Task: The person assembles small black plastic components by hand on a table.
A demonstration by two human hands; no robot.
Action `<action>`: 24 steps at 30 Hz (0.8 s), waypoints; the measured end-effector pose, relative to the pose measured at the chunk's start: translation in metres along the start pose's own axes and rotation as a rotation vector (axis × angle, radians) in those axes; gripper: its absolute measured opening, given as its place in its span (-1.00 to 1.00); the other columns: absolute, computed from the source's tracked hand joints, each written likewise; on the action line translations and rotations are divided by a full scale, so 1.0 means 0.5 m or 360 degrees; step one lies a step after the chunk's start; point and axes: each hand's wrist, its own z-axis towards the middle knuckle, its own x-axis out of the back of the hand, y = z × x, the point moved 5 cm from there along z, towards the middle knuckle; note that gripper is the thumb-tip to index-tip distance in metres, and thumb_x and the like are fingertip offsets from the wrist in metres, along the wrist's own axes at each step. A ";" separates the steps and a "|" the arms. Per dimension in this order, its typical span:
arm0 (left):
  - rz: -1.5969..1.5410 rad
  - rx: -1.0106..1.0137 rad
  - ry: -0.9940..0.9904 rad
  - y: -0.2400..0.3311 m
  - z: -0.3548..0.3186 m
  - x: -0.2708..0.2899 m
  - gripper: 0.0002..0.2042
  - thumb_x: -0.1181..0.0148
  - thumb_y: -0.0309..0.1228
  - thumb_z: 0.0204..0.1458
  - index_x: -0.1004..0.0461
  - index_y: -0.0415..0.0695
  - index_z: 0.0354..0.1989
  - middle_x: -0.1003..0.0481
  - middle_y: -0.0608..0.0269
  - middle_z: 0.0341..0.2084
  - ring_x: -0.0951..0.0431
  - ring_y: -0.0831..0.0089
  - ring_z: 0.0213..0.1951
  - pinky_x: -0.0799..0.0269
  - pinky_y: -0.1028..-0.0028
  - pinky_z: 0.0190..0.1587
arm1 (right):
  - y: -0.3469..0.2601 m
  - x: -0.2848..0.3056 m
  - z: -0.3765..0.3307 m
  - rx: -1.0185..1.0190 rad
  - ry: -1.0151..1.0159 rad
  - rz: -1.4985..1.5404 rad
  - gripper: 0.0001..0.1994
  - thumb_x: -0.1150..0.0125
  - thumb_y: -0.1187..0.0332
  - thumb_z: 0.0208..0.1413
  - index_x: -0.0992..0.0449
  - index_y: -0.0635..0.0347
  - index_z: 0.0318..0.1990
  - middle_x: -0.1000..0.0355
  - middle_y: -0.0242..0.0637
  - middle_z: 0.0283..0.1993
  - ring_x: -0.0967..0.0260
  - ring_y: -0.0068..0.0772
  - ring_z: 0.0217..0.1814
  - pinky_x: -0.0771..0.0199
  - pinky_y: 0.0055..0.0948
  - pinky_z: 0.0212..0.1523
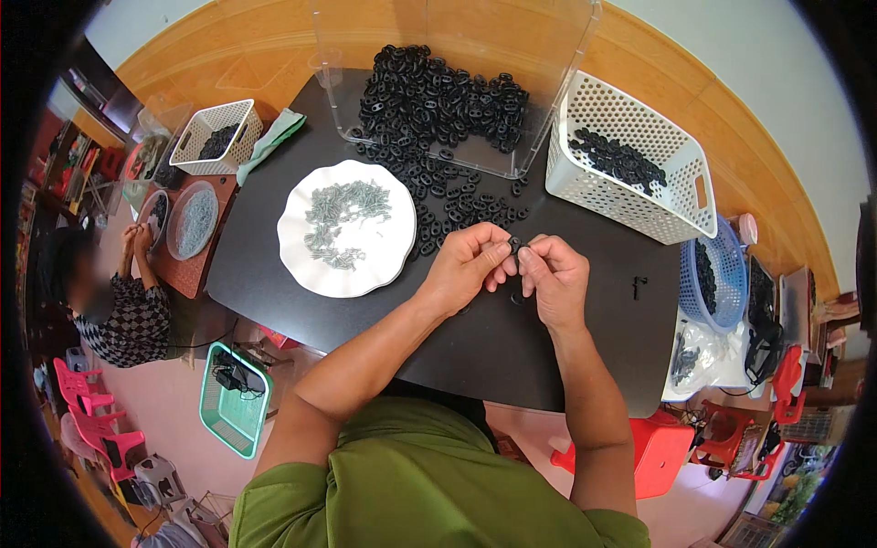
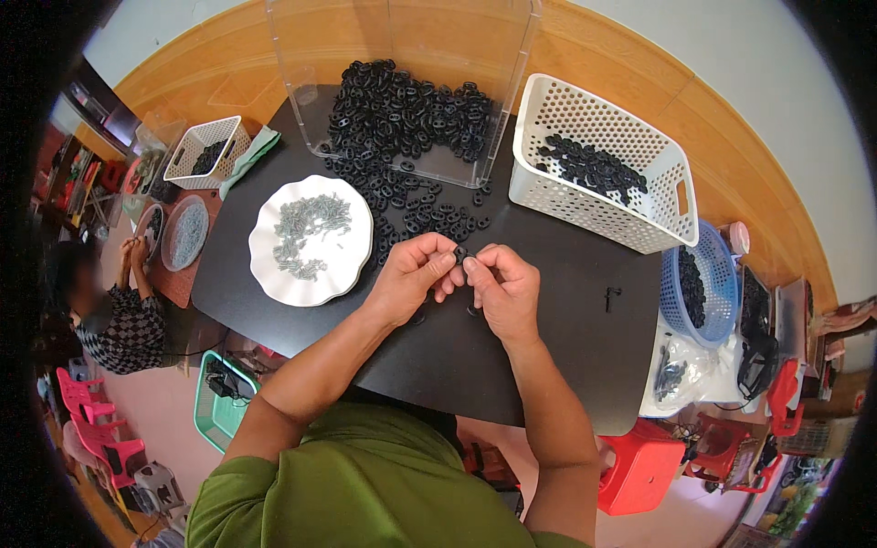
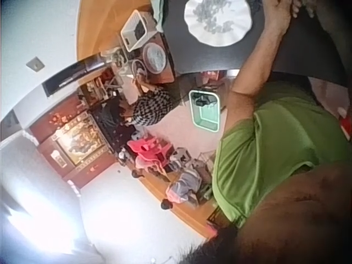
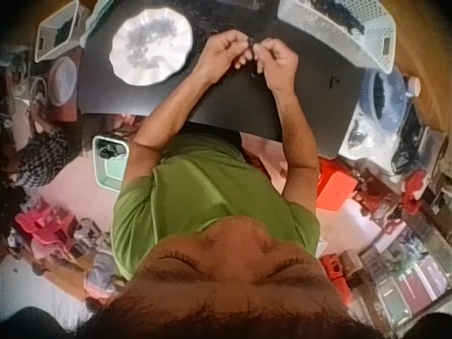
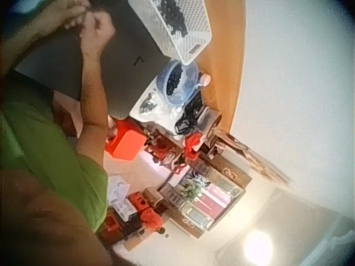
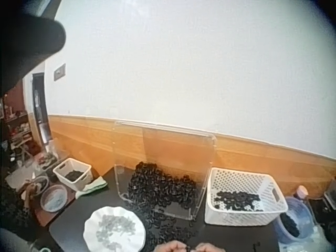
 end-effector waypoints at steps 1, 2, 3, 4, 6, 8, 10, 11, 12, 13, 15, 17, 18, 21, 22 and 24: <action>-0.0003 -0.0003 0.0000 0.001 -0.001 -0.001 -0.90 0.04 -0.47 0.12 -0.39 -0.22 -0.31 -0.43 0.35 -0.58 -0.38 0.69 -0.56 -0.30 0.71 -0.55 | 0.000 0.000 0.000 0.0001 -0.0002 -0.0003 -0.90 -0.05 0.57 0.04 -0.36 0.30 -0.50 -0.29 -0.37 -0.55 -0.13 -0.73 -0.69 -0.11 -0.75 -0.69; -0.0022 -0.0020 -0.0022 0.004 -0.003 -0.005 -0.90 0.03 -0.48 0.11 -0.39 -0.22 -0.30 -0.44 0.34 -0.57 -0.38 0.67 -0.55 -0.31 0.70 -0.53 | 0.001 0.000 0.000 -0.0013 -0.0007 -0.0005 -0.90 -0.05 0.57 0.04 -0.37 0.30 -0.50 -0.30 -0.36 -0.54 -0.13 -0.73 -0.68 -0.11 -0.75 -0.69; -0.0041 -0.0037 -0.0043 0.007 -0.003 -0.007 -0.90 0.02 -0.49 0.10 -0.40 -0.23 -0.30 -0.44 0.34 -0.56 -0.39 0.66 -0.53 -0.32 0.70 -0.51 | 0.002 0.000 0.000 -0.0027 -0.0012 -0.0006 -0.90 -0.05 0.57 0.04 -0.37 0.30 -0.50 -0.30 -0.36 -0.53 -0.14 -0.73 -0.68 -0.12 -0.75 -0.68; -0.0042 -0.0041 -0.0043 0.007 -0.003 -0.006 -0.90 0.02 -0.49 0.10 -0.40 -0.23 -0.30 -0.44 0.34 -0.56 -0.39 0.66 -0.53 -0.32 0.70 -0.51 | 0.002 0.000 0.000 -0.0025 -0.0015 -0.0008 -0.90 -0.05 0.57 0.04 -0.37 0.30 -0.50 -0.30 -0.36 -0.53 -0.14 -0.73 -0.68 -0.12 -0.75 -0.68; -0.0020 -0.0004 -0.0033 0.004 -0.004 -0.003 -0.90 0.01 -0.50 0.09 -0.41 -0.24 -0.30 -0.45 0.32 -0.55 -0.40 0.66 -0.53 -0.32 0.70 -0.49 | 0.000 0.000 -0.001 0.0010 -0.0028 -0.0023 -0.90 -0.04 0.57 0.05 -0.37 0.31 -0.50 -0.30 -0.35 -0.52 -0.14 -0.73 -0.68 -0.11 -0.75 -0.69; -0.0031 0.0003 -0.0011 0.004 -0.004 -0.001 -0.90 0.01 -0.51 0.09 -0.41 -0.26 -0.30 -0.45 0.31 -0.55 -0.39 0.66 -0.54 -0.32 0.70 -0.52 | -0.002 0.001 -0.001 0.0041 -0.0025 -0.0041 -0.90 -0.04 0.57 0.05 -0.37 0.31 -0.50 -0.30 -0.35 -0.52 -0.14 -0.73 -0.67 -0.11 -0.75 -0.69; -0.0046 0.0012 0.0008 0.002 -0.003 0.001 -0.90 0.01 -0.52 0.08 -0.42 -0.28 -0.31 -0.45 0.30 -0.56 -0.38 0.66 -0.56 -0.32 0.70 -0.55 | -0.006 0.004 -0.001 0.0071 -0.0020 -0.0063 -0.90 -0.04 0.56 0.05 -0.37 0.31 -0.50 -0.30 -0.36 -0.52 -0.14 -0.73 -0.67 -0.12 -0.75 -0.69; -0.0052 0.0018 0.0012 -0.001 -0.002 0.003 -0.89 0.01 -0.52 0.08 -0.42 -0.28 -0.31 -0.44 0.30 -0.57 -0.38 0.66 -0.57 -0.32 0.70 -0.56 | -0.007 0.003 -0.001 0.0070 -0.0011 -0.0043 -0.90 -0.05 0.57 0.05 -0.37 0.31 -0.50 -0.30 -0.36 -0.52 -0.14 -0.74 -0.67 -0.12 -0.75 -0.69; -0.0056 0.0026 0.0014 -0.003 -0.002 0.004 -0.89 0.00 -0.51 0.09 -0.42 -0.28 -0.31 -0.44 0.31 -0.58 -0.37 0.67 -0.58 -0.31 0.70 -0.57 | -0.007 0.003 -0.002 0.0069 0.0000 -0.0022 -0.90 -0.05 0.58 0.04 -0.37 0.32 -0.50 -0.29 -0.37 -0.52 -0.13 -0.74 -0.67 -0.12 -0.75 -0.69; -0.0058 0.0027 0.0013 -0.002 -0.003 0.004 -0.89 0.00 -0.51 0.09 -0.42 -0.28 -0.31 -0.44 0.31 -0.58 -0.37 0.67 -0.58 -0.31 0.70 -0.57 | -0.005 0.004 -0.002 0.0068 0.0001 -0.0024 -0.90 -0.05 0.58 0.04 -0.37 0.32 -0.50 -0.29 -0.37 -0.52 -0.13 -0.74 -0.67 -0.12 -0.75 -0.69; -0.0033 0.0026 -0.0008 0.001 -0.004 0.001 -0.89 0.00 -0.49 0.09 -0.42 -0.27 -0.32 -0.44 0.32 -0.59 -0.36 0.69 -0.59 -0.29 0.71 -0.59 | -0.001 0.005 -0.001 0.0133 -0.0029 -0.0168 -0.91 -0.06 0.60 0.03 -0.37 0.31 -0.49 -0.29 -0.38 -0.52 -0.12 -0.76 -0.67 -0.12 -0.76 -0.68; -0.0005 0.0025 -0.0013 0.003 -0.005 0.001 -0.89 0.00 -0.48 0.09 -0.42 -0.26 -0.32 -0.44 0.33 -0.59 -0.36 0.70 -0.60 -0.29 0.72 -0.59 | -0.004 0.005 0.000 0.0160 -0.0051 -0.0193 -0.91 -0.06 0.61 0.02 -0.37 0.31 -0.49 -0.29 -0.38 -0.52 -0.12 -0.76 -0.67 -0.12 -0.77 -0.68; 0.0023 0.0023 -0.0020 0.003 -0.005 0.001 -0.89 0.00 -0.48 0.09 -0.42 -0.26 -0.33 -0.43 0.34 -0.60 -0.35 0.71 -0.60 -0.28 0.72 -0.59 | -0.006 0.004 0.000 0.0187 -0.0071 -0.0217 -0.91 -0.06 0.61 0.02 -0.38 0.31 -0.49 -0.28 -0.38 -0.52 -0.12 -0.76 -0.67 -0.12 -0.77 -0.68; 0.0056 0.0010 -0.0023 0.005 -0.006 -0.001 -0.90 0.01 -0.48 0.10 -0.42 -0.24 -0.35 -0.42 0.37 -0.61 -0.34 0.73 -0.60 -0.27 0.73 -0.60 | -0.003 0.005 0.000 0.0171 -0.0074 -0.0206 -0.91 -0.07 0.61 0.02 -0.38 0.31 -0.49 -0.28 -0.38 -0.52 -0.12 -0.76 -0.67 -0.11 -0.77 -0.68; 0.0055 0.0010 -0.0021 0.006 -0.006 -0.001 -0.90 0.01 -0.48 0.10 -0.42 -0.24 -0.35 -0.42 0.37 -0.61 -0.34 0.73 -0.60 -0.27 0.73 -0.60 | -0.003 0.004 0.000 0.0170 -0.0076 -0.0207 -0.91 -0.07 0.61 0.02 -0.38 0.31 -0.49 -0.28 -0.38 -0.52 -0.12 -0.76 -0.67 -0.11 -0.77 -0.68; 0.0233 -0.0006 0.0006 0.010 -0.009 0.000 -0.90 0.01 -0.47 0.09 -0.41 -0.21 -0.37 -0.40 0.41 -0.63 -0.31 0.75 -0.61 -0.22 0.72 -0.61 | -0.001 0.002 -0.001 0.0114 -0.0088 -0.0200 -0.92 -0.08 0.61 0.01 -0.38 0.31 -0.49 -0.29 -0.38 -0.52 -0.13 -0.75 -0.67 -0.11 -0.77 -0.68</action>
